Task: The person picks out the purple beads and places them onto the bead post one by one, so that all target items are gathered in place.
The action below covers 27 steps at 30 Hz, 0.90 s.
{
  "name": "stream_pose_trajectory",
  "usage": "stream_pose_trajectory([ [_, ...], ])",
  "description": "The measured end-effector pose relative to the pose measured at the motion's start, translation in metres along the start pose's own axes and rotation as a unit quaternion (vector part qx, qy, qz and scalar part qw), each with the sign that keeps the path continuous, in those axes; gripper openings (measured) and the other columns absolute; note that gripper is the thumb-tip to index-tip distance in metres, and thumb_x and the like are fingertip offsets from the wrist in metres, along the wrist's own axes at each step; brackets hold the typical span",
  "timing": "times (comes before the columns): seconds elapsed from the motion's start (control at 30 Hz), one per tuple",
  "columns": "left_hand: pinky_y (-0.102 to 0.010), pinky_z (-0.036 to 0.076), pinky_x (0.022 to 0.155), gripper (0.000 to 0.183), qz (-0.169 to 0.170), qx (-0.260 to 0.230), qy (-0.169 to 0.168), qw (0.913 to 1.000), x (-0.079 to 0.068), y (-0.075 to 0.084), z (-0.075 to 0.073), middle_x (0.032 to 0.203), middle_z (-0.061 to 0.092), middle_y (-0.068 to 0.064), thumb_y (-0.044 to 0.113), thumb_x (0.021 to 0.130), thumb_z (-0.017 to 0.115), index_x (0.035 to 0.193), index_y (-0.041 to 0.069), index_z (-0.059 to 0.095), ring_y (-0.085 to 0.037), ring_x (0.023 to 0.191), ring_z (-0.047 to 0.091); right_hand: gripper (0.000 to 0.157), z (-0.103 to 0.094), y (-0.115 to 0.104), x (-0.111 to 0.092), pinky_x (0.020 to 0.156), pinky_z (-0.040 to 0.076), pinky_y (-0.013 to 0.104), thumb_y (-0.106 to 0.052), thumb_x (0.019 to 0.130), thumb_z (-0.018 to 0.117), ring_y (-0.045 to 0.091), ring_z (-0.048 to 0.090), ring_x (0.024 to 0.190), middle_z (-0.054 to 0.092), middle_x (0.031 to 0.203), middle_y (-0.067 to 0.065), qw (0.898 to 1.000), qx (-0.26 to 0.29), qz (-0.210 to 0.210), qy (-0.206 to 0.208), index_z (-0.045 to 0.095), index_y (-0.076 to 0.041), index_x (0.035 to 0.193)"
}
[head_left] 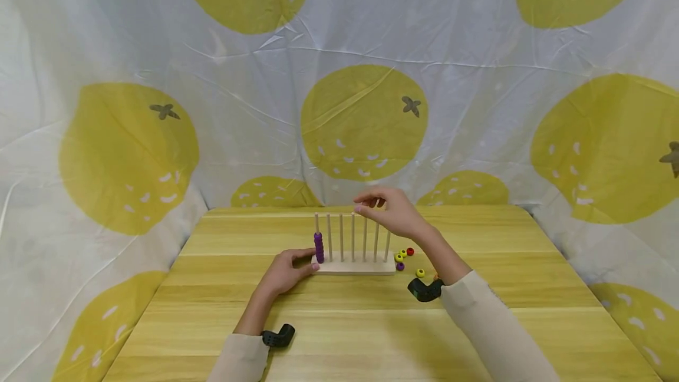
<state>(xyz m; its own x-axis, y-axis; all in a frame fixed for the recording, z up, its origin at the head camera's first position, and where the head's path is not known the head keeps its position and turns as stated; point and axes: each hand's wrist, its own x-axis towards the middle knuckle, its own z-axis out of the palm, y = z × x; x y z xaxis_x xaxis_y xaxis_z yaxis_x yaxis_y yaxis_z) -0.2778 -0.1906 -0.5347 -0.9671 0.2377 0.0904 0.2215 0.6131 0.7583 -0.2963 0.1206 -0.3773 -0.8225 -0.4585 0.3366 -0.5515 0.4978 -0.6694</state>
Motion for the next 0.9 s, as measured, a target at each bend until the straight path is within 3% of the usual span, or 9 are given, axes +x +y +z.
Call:
stream_pose_trajectory([
  [0.27,-0.056,0.035,0.122,0.049,-0.017,-0.011,-0.003,0.9998,0.000,0.000,-0.001,0.143,0.065,-0.006,0.039,0.091,0.079,0.135,0.020,0.070,-0.035,0.143,0.050,0.024,-0.018,0.016,-0.019,0.088,0.050,0.041,-0.037,0.101,0.068,0.017,0.061,0.095,0.071,0.105,-0.005,0.999,0.016,0.012,0.025,0.076,-0.022,0.117],
  [0.53,-0.057,0.036,0.120,0.044,-0.015,-0.018,0.000,0.9997,-0.001,0.001,0.000,0.140,0.067,-0.006,0.038,0.092,0.078,0.132,0.020,0.073,-0.036,0.141,0.052,0.024,-0.036,0.039,-0.044,0.085,0.051,0.038,-0.037,0.100,0.069,0.018,0.060,0.094,0.072,0.105,-0.003,0.998,-0.001,0.034,0.049,0.076,-0.022,0.117],
  [0.9,-0.055,0.037,0.120,0.046,-0.023,-0.015,0.003,0.9996,0.000,0.001,0.000,0.140,0.067,-0.006,0.037,0.092,0.079,0.134,0.019,0.071,-0.035,0.141,0.052,0.027,-0.038,0.080,-0.077,0.077,0.053,0.033,-0.035,0.100,0.069,0.019,0.060,0.088,0.071,0.100,0.000,0.995,-0.010,0.083,0.049,0.076,-0.016,0.118],
])
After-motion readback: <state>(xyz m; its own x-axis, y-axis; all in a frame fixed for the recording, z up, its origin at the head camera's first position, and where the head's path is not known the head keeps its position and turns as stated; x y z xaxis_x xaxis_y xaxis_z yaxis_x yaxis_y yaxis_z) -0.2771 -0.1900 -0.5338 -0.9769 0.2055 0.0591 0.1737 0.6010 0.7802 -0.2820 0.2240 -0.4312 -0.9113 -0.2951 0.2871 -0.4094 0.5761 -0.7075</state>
